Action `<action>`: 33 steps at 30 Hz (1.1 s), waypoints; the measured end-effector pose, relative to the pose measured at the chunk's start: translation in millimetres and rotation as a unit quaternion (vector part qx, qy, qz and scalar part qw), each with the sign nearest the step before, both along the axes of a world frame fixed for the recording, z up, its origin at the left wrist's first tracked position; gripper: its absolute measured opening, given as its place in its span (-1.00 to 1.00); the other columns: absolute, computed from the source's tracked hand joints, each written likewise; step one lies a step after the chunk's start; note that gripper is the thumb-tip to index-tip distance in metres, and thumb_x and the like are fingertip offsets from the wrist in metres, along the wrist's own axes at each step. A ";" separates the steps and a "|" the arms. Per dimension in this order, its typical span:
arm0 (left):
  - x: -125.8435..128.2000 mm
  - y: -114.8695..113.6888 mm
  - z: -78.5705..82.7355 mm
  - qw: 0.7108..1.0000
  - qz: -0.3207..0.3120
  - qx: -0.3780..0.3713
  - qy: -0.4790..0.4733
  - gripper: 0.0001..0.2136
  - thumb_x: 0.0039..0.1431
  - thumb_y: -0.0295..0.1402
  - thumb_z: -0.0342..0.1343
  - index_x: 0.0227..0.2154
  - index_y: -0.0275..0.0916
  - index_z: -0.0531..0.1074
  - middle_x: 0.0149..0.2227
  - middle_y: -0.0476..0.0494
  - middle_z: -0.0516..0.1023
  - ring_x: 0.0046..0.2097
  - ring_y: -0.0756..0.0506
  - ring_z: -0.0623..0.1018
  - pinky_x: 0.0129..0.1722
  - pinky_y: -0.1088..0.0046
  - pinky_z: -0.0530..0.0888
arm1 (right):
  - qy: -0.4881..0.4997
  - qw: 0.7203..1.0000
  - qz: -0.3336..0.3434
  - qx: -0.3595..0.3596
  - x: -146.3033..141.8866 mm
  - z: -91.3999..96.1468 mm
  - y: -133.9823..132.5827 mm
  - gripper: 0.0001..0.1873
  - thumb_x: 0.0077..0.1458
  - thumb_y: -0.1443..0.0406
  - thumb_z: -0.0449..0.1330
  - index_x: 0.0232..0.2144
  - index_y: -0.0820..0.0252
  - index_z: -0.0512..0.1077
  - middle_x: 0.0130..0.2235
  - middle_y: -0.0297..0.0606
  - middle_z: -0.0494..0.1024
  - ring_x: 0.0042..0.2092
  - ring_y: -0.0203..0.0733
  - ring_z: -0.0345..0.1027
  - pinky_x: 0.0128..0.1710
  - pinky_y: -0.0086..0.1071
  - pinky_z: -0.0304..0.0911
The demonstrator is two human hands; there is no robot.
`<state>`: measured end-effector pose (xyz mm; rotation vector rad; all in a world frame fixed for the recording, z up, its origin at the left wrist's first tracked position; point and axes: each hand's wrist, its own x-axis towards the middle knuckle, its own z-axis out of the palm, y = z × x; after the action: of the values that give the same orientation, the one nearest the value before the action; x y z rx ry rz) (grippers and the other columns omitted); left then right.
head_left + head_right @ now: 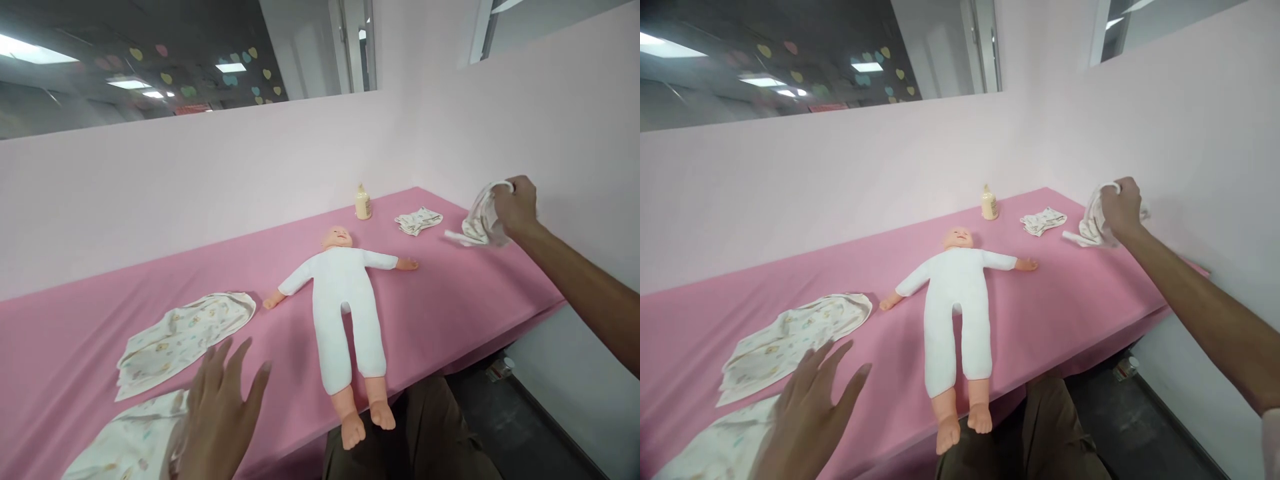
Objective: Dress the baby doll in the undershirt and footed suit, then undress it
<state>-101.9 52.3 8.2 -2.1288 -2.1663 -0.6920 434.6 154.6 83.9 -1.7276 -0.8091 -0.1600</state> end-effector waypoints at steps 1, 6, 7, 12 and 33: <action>11.2 2.3 9.5 0.999 -0.036 -0.005 -0.018 -0.45 0.25 0.02 -0.15 0.18 -0.17 0.32 0.36 -0.22 0.15 0.41 -0.35 0.06 0.35 -0.09 0.11 | -0.006 0.999 0.010 0.034 -12.6 14.7 -4.0 -0.95 0.08 0.34 0.04 -0.37 0.13 0.30 -0.20 -0.12 0.45 -0.19 -0.19 0.25 -0.13 -0.24 0.14; 83.9 6.1 61.4 0.948 -0.242 -0.141 -0.150 -0.39 0.24 0.05 -0.03 0.32 0.04 0.14 0.39 -0.07 0.10 0.37 -0.32 0.18 0.29 0.07 0.29 | 0.055 0.973 0.184 0.132 -108.7 70.0 -31.5 -0.97 0.09 0.32 0.16 -0.38 0.11 0.35 -0.34 -0.29 0.44 -0.32 -0.24 0.32 -0.30 -0.32 0.25; 99.8 5.9 70.5 0.932 -0.276 -0.164 -0.171 -0.35 0.25 0.06 -0.02 0.35 0.03 0.07 0.41 -0.09 0.06 0.37 -0.31 0.19 0.28 0.06 0.30 | 0.072 0.957 0.234 0.154 -130.0 75.6 -37.1 -0.95 0.10 0.31 0.18 -0.38 0.11 0.34 -0.34 -0.29 0.46 -0.31 -0.24 0.33 -0.32 -0.33 0.27; 151.4 13.9 98.8 0.902 -0.336 -0.059 -0.264 -0.23 0.19 -0.17 0.14 0.39 -0.02 -0.08 0.36 -0.22 0.17 0.31 -0.26 0.30 0.14 0.19 0.43 | 0.159 0.870 0.440 0.155 -214.9 81.7 -69.4 -0.88 0.08 0.24 0.25 -0.37 0.14 0.39 -0.35 -0.31 0.49 -0.32 -0.24 0.40 -0.37 -0.36 0.30; 79.0 23.0 160.4 0.771 -0.199 0.067 -0.601 -0.85 -0.20 -0.60 -0.05 -0.53 -0.27 0.32 -0.62 0.09 0.20 -0.60 0.13 0.24 -0.63 0.65 0.19 | 0.045 0.798 0.590 -0.117 -280.5 -39.5 -100.5 0.17 -0.14 0.09 0.42 0.40 -0.11 -0.12 0.41 -0.16 0.02 0.41 0.20 -0.14 0.28 0.16 0.03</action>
<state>-22.9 75.2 168.6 -2.3114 -1.7102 -2.7491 154.1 54.0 44.4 -1.1370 -1.7298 0.8960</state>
